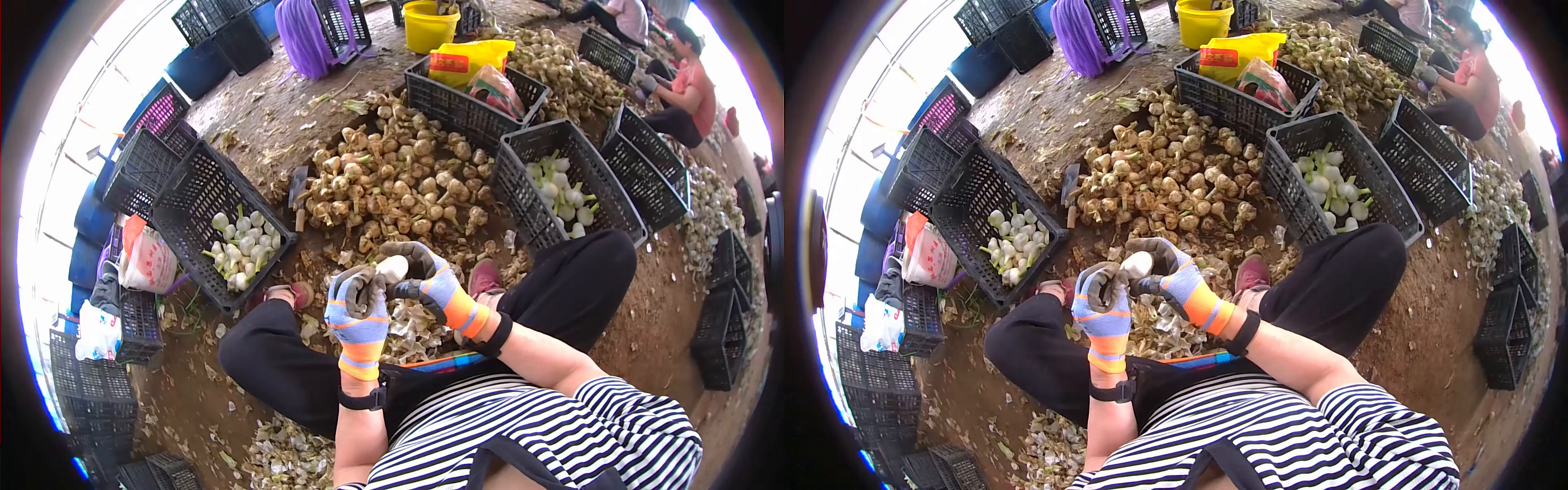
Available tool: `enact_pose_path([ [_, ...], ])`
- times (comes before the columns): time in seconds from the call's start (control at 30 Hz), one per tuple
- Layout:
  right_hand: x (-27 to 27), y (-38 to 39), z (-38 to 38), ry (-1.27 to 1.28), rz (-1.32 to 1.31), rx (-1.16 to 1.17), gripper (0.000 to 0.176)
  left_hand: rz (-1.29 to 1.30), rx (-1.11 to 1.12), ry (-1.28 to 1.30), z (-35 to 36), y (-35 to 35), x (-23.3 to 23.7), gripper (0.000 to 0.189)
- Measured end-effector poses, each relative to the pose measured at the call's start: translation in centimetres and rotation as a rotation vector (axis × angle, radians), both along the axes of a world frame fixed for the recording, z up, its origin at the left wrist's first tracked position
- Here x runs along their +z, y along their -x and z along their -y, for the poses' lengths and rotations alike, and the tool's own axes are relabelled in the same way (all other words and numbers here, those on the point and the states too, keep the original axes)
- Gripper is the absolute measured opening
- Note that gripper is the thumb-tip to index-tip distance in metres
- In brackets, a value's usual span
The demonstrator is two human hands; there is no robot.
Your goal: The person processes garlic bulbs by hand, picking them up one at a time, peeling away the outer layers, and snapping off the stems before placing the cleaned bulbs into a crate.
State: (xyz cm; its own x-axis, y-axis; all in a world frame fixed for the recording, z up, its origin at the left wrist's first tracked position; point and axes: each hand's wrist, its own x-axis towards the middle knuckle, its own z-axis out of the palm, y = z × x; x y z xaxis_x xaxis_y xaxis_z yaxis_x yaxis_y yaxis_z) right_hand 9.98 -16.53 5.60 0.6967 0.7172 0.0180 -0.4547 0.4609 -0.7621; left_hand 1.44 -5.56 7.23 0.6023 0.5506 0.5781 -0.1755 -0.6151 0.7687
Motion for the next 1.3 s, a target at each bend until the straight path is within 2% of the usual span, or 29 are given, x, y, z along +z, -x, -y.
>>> enact_pose_path([
  [0.1,-0.5,-0.5,0.4,-0.083,-0.059,0.100,0.059,-0.024,0.021,0.101,-0.9,0.2,-1.2,0.010],
  [0.17,-0.5,-0.7,0.6,-0.069,-0.132,0.192,0.058,-0.028,0.022,0.595,-1.4,0.3,-1.7,0.008],
  [0.23,0.0,-0.6,1.0,-0.075,-0.160,0.217,0.057,0.025,0.004,0.635,-1.7,0.1,-2.1,0.007],
  [0.3,0.1,-1.1,1.2,-0.231,-0.277,0.400,0.058,0.002,0.100,0.683,-2.5,0.2,-2.5,0.007],
  [0.37,0.3,-1.1,1.6,-0.287,-0.307,0.426,0.057,-0.177,0.205,0.486,-3.9,0.3,-3.2,0.009],
  [0.43,1.1,-0.8,1.7,-0.252,-0.506,0.375,0.055,-0.019,0.276,0.154,-3.2,-0.6,-2.5,0.012],
  [0.47,0.9,-0.9,1.3,-0.214,-0.397,0.347,0.049,-0.012,0.163,0.186,-2.8,-0.4,-2.3,0.014],
  [0.5,0.6,-1.0,1.3,-0.217,-0.399,0.345,0.049,-0.007,0.049,0.217,-2.4,-0.2,-2.2,0.017],
  [0.57,-0.1,-1.0,1.2,-0.012,-0.217,0.270,0.045,-0.114,-0.113,0.191,-1.1,0.1,-0.2,0.024],
  [0.63,0.1,-0.8,1.1,0.010,-0.249,0.246,0.042,-0.107,-0.101,-0.051,-1.1,-0.2,-0.6,0.027],
  [0.67,-0.5,-0.8,1.1,0.013,-0.228,0.214,0.043,-0.095,-0.131,0.064,-0.7,-0.2,-0.7,0.024],
  [0.77,-1.3,-0.6,0.4,0.001,-0.281,0.126,0.050,-0.090,-0.032,-0.030,-1.2,-0.4,-1.0,0.022],
  [0.83,-1.0,-0.5,0.1,-0.021,-0.070,-0.054,0.056,-0.106,-0.011,-0.089,-1.4,-0.3,-1.4,0.019],
  [0.87,-0.8,-0.5,0.3,0.068,-0.018,-0.084,0.061,-0.120,0.010,-0.148,-1.4,-0.2,-1.5,0.017],
  [1.07,-1.4,-0.4,0.3,0.068,0.117,-0.090,0.059,-0.136,0.024,-0.195,-1.2,0.0,-1.1,0.014],
  [1.17,-1.8,-0.3,0.3,0.005,0.092,-0.033,0.057,-0.153,0.043,-0.088,-1.3,0.1,-1.4,0.016],
  [1.3,-1.3,-0.4,0.4,-0.059,0.079,-0.012,0.054,-0.152,0.020,-0.124,-1.4,0.0,-1.1,0.013],
])
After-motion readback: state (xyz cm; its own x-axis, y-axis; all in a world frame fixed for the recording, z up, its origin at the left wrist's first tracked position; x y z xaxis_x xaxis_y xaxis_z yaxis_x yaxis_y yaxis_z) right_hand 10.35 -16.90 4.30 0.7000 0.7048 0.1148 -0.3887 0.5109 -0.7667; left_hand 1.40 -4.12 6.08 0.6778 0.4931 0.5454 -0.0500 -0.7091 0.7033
